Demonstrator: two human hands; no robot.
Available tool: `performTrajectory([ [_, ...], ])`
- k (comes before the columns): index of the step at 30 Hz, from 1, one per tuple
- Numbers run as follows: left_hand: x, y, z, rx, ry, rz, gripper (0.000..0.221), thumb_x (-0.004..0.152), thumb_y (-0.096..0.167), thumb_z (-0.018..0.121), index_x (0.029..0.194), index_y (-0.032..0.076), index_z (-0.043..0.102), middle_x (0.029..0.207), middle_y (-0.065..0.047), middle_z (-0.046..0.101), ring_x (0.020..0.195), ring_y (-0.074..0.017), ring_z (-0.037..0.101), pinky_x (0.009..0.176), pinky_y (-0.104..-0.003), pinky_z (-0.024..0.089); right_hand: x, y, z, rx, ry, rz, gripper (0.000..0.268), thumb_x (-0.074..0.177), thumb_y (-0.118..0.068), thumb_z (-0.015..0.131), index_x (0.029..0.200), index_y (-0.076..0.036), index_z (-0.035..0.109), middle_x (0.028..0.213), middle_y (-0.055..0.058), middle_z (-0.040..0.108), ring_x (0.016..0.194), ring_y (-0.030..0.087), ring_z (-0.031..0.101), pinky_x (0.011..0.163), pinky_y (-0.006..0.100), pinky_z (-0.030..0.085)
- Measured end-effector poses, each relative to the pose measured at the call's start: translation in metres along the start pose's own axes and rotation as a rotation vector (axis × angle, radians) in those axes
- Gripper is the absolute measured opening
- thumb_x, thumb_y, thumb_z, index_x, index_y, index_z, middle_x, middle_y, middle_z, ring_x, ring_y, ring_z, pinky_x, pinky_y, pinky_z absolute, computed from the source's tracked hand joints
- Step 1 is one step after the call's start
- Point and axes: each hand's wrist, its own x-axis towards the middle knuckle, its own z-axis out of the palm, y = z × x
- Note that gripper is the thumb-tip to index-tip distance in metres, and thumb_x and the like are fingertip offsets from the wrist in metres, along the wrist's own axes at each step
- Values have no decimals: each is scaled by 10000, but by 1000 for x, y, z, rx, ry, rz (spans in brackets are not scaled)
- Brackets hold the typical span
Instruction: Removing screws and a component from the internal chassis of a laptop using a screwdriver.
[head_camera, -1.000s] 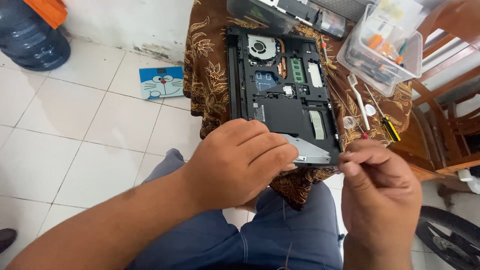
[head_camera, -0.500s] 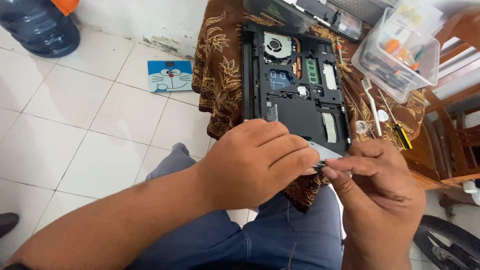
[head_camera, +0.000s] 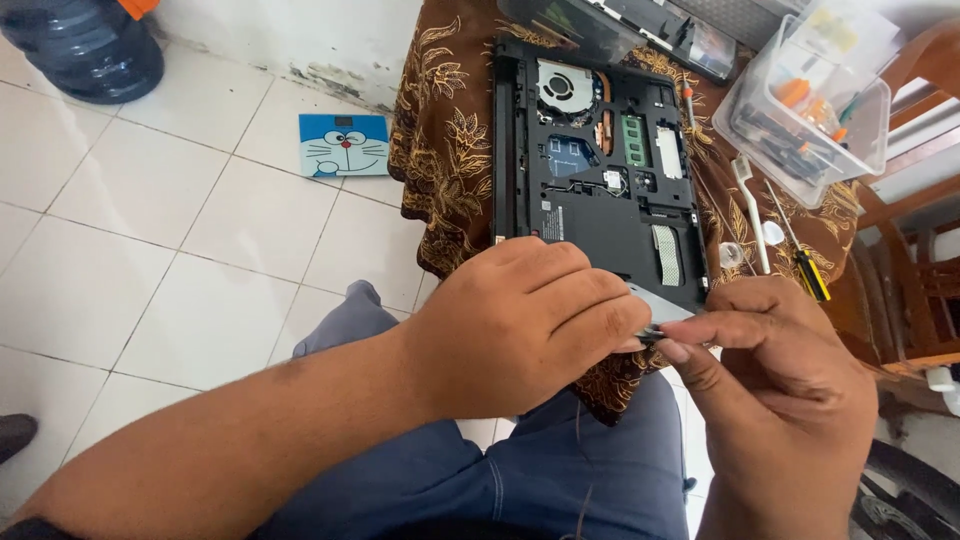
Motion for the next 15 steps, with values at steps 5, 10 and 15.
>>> performTrajectory([
  [5, 1, 0, -1, -6, 0, -2, 175, 1120, 161, 538, 1083, 46, 665, 997, -84, 683, 850, -247, 605, 730, -385, 495, 1, 4, -1, 27, -11, -16, 133, 838, 67, 790, 923, 26, 696, 902, 136, 545, 862, 202, 505, 774, 276, 368],
  [10, 0, 1, 0, 1, 3, 0, 203, 1124, 181, 524, 1092, 47, 674, 1017, -85, 694, 859, -250, 620, 739, -377, 506, 0, 3, 1, 41, 24, 18, 151, 834, 69, 805, 933, 31, 697, 891, 126, 549, 848, 183, 508, 731, 249, 391],
  [15, 0, 0, 0, -16, -7, -7, 168, 1114, 153, 543, 1099, 37, 663, 1017, -94, 683, 852, -269, 604, 730, -397, 475, 1, 10, -3, 54, 8, -40, 149, 830, 57, 800, 939, 30, 702, 899, 127, 552, 838, 179, 522, 770, 246, 377],
])
